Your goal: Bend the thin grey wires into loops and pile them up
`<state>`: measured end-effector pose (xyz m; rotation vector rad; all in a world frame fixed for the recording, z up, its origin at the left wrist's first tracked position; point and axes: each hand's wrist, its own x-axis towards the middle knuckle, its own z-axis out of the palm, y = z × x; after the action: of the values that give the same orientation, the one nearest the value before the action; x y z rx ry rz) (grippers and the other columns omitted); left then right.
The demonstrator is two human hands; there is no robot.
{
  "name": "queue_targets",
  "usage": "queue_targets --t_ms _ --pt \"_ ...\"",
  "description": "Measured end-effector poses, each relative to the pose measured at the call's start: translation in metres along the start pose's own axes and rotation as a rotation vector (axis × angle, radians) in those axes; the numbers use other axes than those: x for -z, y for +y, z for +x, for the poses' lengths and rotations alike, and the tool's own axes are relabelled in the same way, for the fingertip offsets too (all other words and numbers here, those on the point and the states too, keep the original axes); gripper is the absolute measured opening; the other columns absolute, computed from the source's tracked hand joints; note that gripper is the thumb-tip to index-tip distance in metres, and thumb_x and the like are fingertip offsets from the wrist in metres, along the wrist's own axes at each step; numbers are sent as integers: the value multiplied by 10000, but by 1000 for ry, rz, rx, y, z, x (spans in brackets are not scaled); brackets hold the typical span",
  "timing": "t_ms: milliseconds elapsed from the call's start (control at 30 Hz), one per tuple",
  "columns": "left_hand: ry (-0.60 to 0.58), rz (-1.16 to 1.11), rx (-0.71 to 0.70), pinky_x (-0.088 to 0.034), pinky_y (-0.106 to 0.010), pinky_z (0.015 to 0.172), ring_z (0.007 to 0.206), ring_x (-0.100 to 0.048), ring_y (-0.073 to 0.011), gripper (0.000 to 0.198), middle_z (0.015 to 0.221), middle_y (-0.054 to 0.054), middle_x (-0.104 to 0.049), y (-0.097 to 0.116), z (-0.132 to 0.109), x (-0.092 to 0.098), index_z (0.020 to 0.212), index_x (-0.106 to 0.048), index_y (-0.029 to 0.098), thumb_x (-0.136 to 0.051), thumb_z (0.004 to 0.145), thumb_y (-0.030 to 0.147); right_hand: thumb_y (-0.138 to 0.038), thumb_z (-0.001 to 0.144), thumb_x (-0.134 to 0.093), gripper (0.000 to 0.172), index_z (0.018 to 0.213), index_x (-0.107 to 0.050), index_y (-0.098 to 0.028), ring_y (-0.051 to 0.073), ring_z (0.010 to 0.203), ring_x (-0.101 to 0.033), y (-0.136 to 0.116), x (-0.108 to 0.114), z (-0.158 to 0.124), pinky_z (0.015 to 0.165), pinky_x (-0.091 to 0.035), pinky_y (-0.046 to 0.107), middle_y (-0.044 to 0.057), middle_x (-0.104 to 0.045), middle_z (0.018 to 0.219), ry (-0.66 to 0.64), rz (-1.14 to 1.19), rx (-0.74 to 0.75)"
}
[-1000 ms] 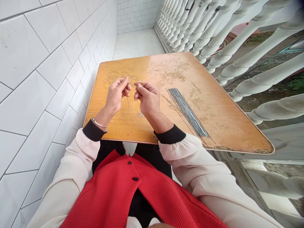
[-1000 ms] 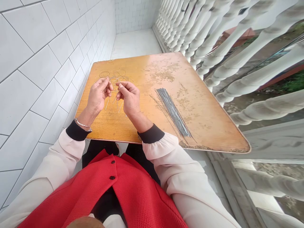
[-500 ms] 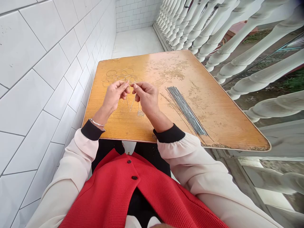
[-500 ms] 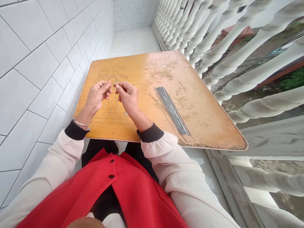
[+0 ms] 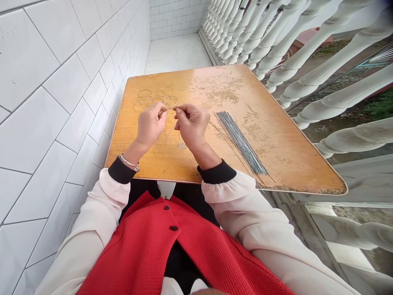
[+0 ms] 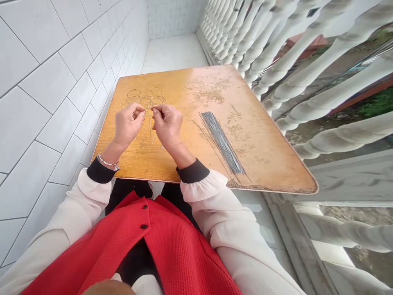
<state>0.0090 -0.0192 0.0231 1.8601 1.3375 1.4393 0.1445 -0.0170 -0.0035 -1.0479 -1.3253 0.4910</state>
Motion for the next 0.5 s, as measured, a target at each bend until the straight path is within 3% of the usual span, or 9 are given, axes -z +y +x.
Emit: queue_targets --t_ms 367,500 --pt "106 -176 77 -482 -195 648 621 -587 -66 128 713 52 -633 -7 -8 -14 826 -636 233 -604 926 159 -318 909 -637 164 804 -695 -206 73 438 -543 -1 -10 0 466 -406 222 -32 -616 658 12 114 -78" --pt "47 -150 95 -472 -197 644 600 -576 -68 118 687 55 -639 -10 -4 -14 828 -639 231 -623 910 148 -373 885 -674 179 827 -720 -211 76 459 -513 7 0 3 468 -403 228 -15 -655 708 -56 102 -95"
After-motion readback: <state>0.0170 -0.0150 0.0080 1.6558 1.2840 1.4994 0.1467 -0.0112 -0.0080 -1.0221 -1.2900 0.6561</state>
